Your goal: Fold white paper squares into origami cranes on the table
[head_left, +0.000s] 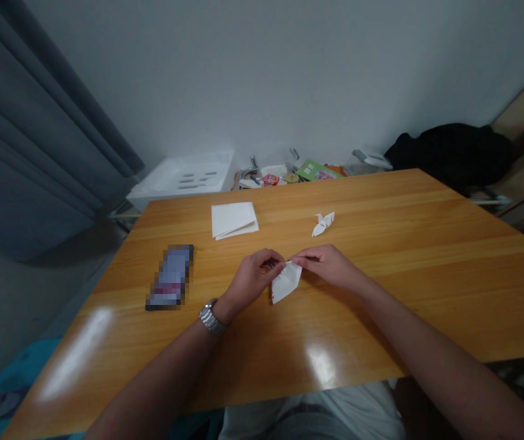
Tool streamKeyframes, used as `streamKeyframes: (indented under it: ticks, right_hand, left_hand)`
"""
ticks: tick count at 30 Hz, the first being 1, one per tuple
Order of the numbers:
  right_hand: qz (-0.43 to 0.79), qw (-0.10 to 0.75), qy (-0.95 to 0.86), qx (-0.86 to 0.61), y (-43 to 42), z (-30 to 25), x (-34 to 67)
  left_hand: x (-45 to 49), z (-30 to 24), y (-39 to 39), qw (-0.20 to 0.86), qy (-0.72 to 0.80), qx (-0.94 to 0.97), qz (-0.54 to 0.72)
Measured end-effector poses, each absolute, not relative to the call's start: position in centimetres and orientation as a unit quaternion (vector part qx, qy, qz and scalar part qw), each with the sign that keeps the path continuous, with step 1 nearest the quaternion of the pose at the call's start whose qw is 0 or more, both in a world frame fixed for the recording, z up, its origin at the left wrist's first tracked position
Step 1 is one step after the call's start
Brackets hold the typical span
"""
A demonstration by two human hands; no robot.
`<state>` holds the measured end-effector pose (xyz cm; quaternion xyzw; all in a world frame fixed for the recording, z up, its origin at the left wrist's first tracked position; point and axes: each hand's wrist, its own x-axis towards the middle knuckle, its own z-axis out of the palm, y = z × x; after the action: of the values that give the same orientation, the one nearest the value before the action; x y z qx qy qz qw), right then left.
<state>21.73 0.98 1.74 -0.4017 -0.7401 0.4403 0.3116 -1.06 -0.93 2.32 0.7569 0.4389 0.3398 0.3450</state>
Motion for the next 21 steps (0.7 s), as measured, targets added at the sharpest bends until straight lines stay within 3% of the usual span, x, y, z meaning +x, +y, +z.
streamKeyframes:
  ticks: [21]
  right_hand:
    - [0.376,0.302,-0.77,-0.418,0.28,2.18,21.13]
  left_hand:
    - [-0.91,2.35,-1.2,0.345,0.424,0.766,0.337]
